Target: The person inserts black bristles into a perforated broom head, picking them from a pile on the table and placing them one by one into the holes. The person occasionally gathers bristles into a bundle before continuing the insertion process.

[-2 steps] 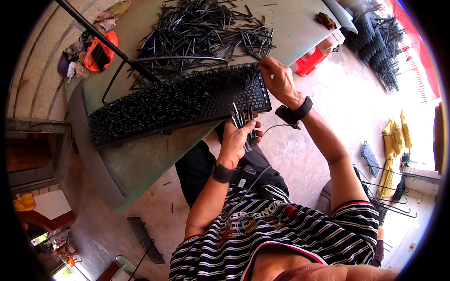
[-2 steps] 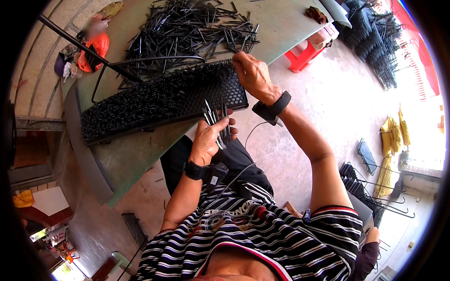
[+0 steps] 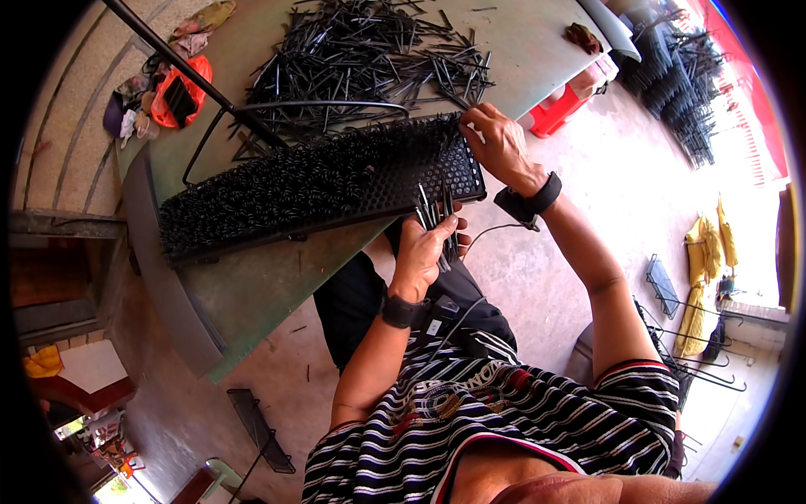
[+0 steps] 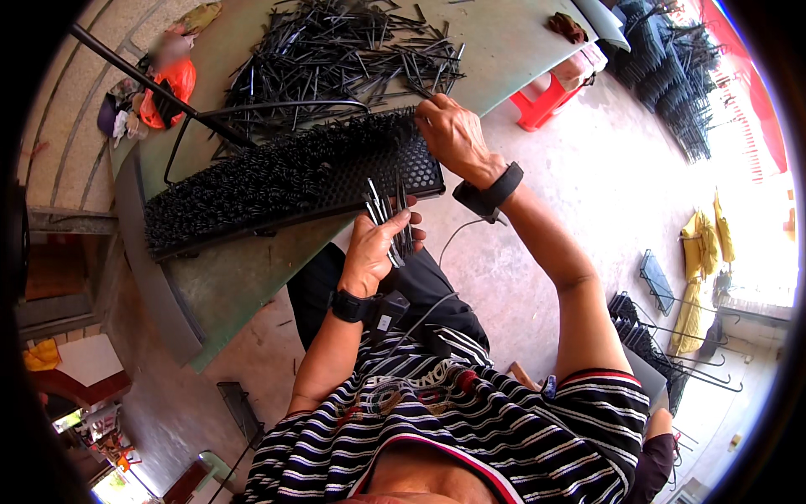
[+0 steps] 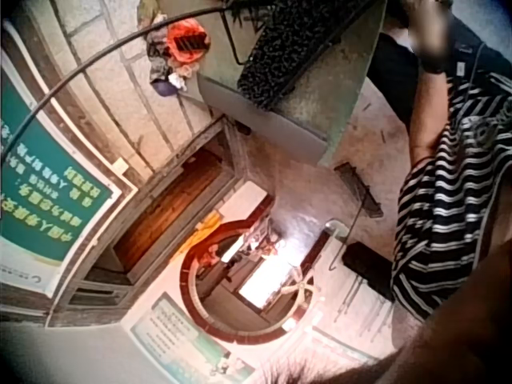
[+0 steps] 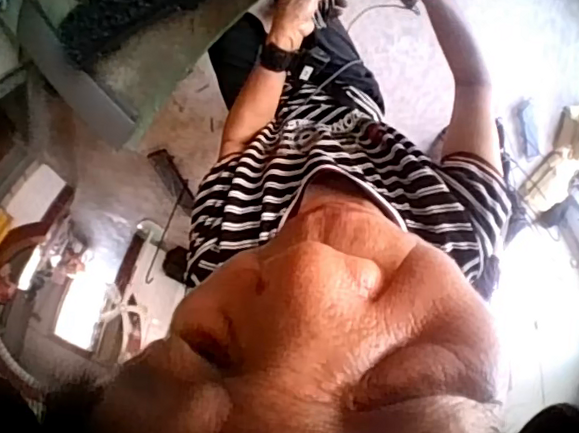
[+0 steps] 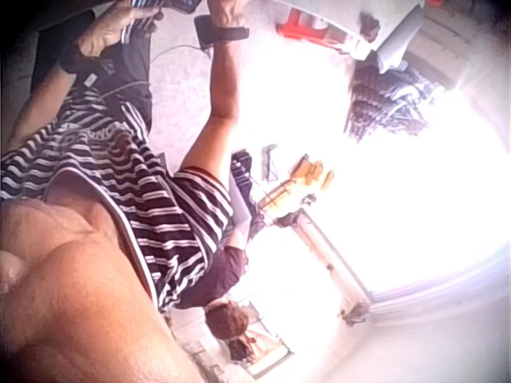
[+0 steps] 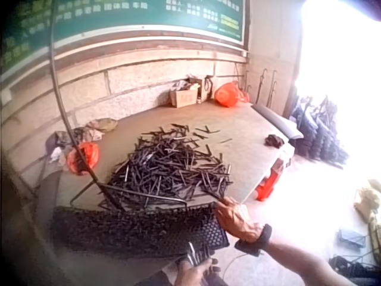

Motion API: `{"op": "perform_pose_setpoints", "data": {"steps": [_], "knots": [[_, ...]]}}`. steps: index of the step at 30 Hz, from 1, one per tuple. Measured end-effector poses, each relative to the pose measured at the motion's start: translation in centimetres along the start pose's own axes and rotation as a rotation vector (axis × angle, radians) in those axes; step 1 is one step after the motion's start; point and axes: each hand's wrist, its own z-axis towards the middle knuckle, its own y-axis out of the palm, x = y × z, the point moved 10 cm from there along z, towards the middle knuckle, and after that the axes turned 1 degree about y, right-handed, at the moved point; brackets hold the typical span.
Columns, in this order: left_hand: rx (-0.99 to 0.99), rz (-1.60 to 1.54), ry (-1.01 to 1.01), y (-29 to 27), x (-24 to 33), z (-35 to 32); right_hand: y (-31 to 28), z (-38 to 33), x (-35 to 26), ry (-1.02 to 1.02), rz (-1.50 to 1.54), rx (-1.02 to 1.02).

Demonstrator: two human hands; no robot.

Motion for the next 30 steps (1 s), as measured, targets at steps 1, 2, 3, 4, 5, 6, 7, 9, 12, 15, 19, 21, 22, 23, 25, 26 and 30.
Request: {"op": "perform_pose_setpoints", "data": {"steps": [1,2,3,4,5,6,7,9,12,15,19,21,22,23,25,26,30], "knots": [[0.009,0.023,0.007,0.0,0.0,0.0,0.1,0.0,0.0,0.015,-0.031,-0.017],[0.018,0.045,0.014,0.0,0.0,0.0,-0.3,-0.2,-0.7,-0.012,-0.009,-0.016],[0.032,0.068,0.024,-0.1,0.1,0.0,-1.1,-0.2,-2.0,-0.043,0.018,-0.016],[0.020,0.078,0.033,-0.1,0.1,0.0,-1.8,-0.4,-3.4,-0.073,0.047,-0.018],[0.009,0.088,0.043,-0.2,0.0,0.0,-1.9,-0.4,-5.0,-0.100,0.162,-0.072],[-0.016,0.101,0.049,0.1,-0.2,0.2,-1.0,-0.8,-6.0,-0.162,0.252,-0.164],[-0.044,0.130,0.041,0.3,-0.5,0.4,0.0,-1.3,-6.9,-0.225,0.343,-0.256],[-0.085,0.177,0.031,0.9,-1.0,0.6,2.0,-2.3,-8.1,-0.326,0.461,-0.510],[-0.125,0.170,0.014,1.5,-1.3,0.6,2.7,-2.5,-6.7,-0.233,0.557,-0.538],[-0.135,0.155,0.012,1.5,-1.4,0.6,2.5,-2.6,-5.9,-0.019,0.684,-0.507],[-0.163,0.144,-0.011,1.9,-1.0,0.3,1.1,-2.3,-5.2,-0.006,0.666,-0.297],[-0.184,0.138,-0.017,2.1,-1.0,0.2,0.6,-2.1,-4.1,0.054,0.669,-0.204],[-0.191,0.136,-0.018,2.1,-1.1,0.2,0.9,-2.3,-3.8,0.094,0.657,-0.233],[-0.198,0.134,-0.018,2.1,-1.1,0.1,1.2,-2.4,-3.5,0.133,0.644,-0.262],[-0.181,0.128,-0.025,2.0,-1.4,0.3,1.8,-2.9,-2.7,0.232,0.689,-0.295],[-0.172,0.125,-0.028,1.9,-1.5,0.3,2.6,-3.4,-2.0,0.290,0.750,-0.299],[-0.169,0.147,-0.031,1.2,-2.0,0.6,2.3,-3.5,-0.3,0.454,0.997,-0.179]]}}
